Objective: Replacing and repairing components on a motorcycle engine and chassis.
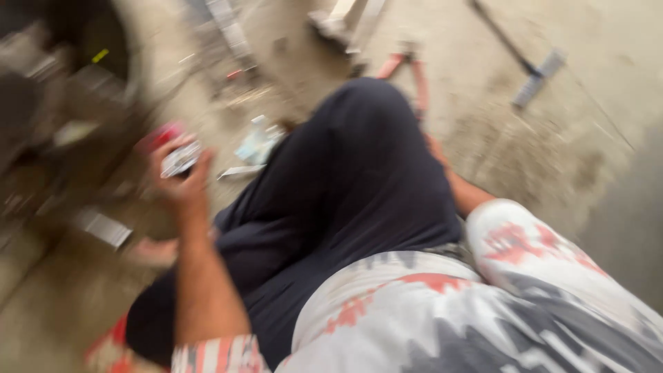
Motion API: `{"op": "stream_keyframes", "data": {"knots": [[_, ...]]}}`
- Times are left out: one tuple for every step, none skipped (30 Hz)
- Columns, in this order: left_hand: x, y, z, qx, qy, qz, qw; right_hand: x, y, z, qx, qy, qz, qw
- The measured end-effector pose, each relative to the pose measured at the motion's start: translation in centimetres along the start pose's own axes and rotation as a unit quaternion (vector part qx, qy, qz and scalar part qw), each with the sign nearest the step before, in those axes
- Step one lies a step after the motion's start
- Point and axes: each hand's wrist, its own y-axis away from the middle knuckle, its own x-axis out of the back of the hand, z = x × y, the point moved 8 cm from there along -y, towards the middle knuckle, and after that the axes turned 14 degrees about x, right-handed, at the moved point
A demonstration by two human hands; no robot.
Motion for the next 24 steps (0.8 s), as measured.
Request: {"op": "stream_keyframes", "data": {"knots": [[-0.1, 0.5, 1.0, -0.081, 0.002, 0.007, 0.997, -2.6, -1.4, -1.2, 0.031, 0.054, -0.035, 0.997], [-0.1, 0.9, 1.9, -0.162, -0.002, 0.012, 0.987, -5.5, -2.9, -2.7, 0.066, 0.107, -0.066, 0.990], [0.4, 1.4, 2.6, -0.160, -0.012, 0.038, 0.986, -7.5, -4.2, -5.2, 0.098, 0.165, -0.090, 0.977], [0.2, 1.3, 2.5, -0.122, 0.026, 0.009, 0.992, -9.4, -5.5, -7.7, 0.133, 0.222, -0.111, 0.960], [-0.9, 1.3, 2.4, -0.082, 0.070, -0.029, 0.994, -10.6, -6.1, -10.1, 0.160, 0.283, -0.127, 0.937], [-0.1, 1.9, 2.9, -0.079, 0.066, -0.010, 0.995, -11.0, -7.2, -13.2, 0.188, 0.343, -0.140, 0.910], [-0.1, 2.4, 4.0, -0.098, 0.060, -0.013, 0.993, -10.6, -8.1, -16.5, 0.211, 0.406, -0.146, 0.877], [-0.3, 2.7, 5.2, -0.116, 0.055, -0.015, 0.992, -10.0, -8.9, -19.9, 0.234, 0.467, -0.150, 0.840], [0.1, 3.1, 5.7, -0.117, 0.054, -0.007, 0.992, -8.0, -11.8, -23.8, 0.253, 0.527, -0.150, 0.797], [0.3, 3.4, 6.4, -0.125, 0.043, -0.005, 0.991, -6.5, -13.2, -28.3, 0.271, 0.584, -0.147, 0.751], [0.4, 3.8, 7.0, -0.134, 0.033, -0.005, 0.990, -5.5, -13.0, -33.2, 0.286, 0.639, -0.143, 0.700], [1.0, 4.0, 7.2, -0.135, 0.033, 0.001, 0.990, -4.6, -12.5, -30.3, 0.292, 0.637, -0.143, 0.699], [1.3, 4.4, 7.7, -0.145, 0.013, 0.009, 0.989, -3.1, -11.5, -26.7, 0.228, 0.610, -0.148, 0.745], [1.4, 4.7, 8.1, -0.155, -0.007, 0.017, 0.988, -1.7, -9.8, -23.3, 0.162, 0.578, -0.151, 0.785], [1.5, 4.8, 8.3, -0.157, -0.005, 0.019, 0.987, -0.2, -8.5, -17.9, 0.096, 0.544, -0.152, 0.820], [1.5, 4.8, 8.6, -0.163, -0.017, 0.025, 0.986, 1.7, -6.3, -12.8, 0.029, 0.505, -0.152, 0.849], [1.6, 5.0, 8.8, -0.167, -0.030, 0.032, 0.985, 3.6, -3.0, -8.2, -0.039, 0.463, -0.152, 0.872], [1.6, 5.0, 8.8, -0.167, -0.029, 0.033, 0.985, 4.9, 0.2, -2.6, -0.106, 0.417, -0.150, 0.890], [1.5, 5.0, 8.8, -0.169, -0.038, 0.033, 0.984, 6.3, 3.2, 2.5, -0.173, 0.369, -0.147, 0.901], [1.4, 5.0, 8.8, -0.170, -0.048, 0.033, 0.984, 7.9, 6.0, 6.9, -0.238, 0.318, -0.143, 0.906], [1.3, 4.9, 8.8, -0.170, -0.046, 0.033, 0.984, 7.9, 6.1, 6.8, -0.238, 0.319, -0.144, 0.906], [1.1, 4.8, 8.7, -0.167, -0.052, 0.027, 0.984, 7.4, 5.5, 5.8, -0.159, 0.325, -0.149, 0.920], [0.8, 4.8, 8.6, -0.164, -0.057, 0.020, 0.985, 6.9, 5.1, 4.6, -0.080, 0.329, -0.152, 0.928], [0.7, 4.8, 8.5, -0.163, -0.056, 0.020, 0.985, 6.1, 3.5, 1.7, -0.080, 0.331, -0.153, 0.928]]}}
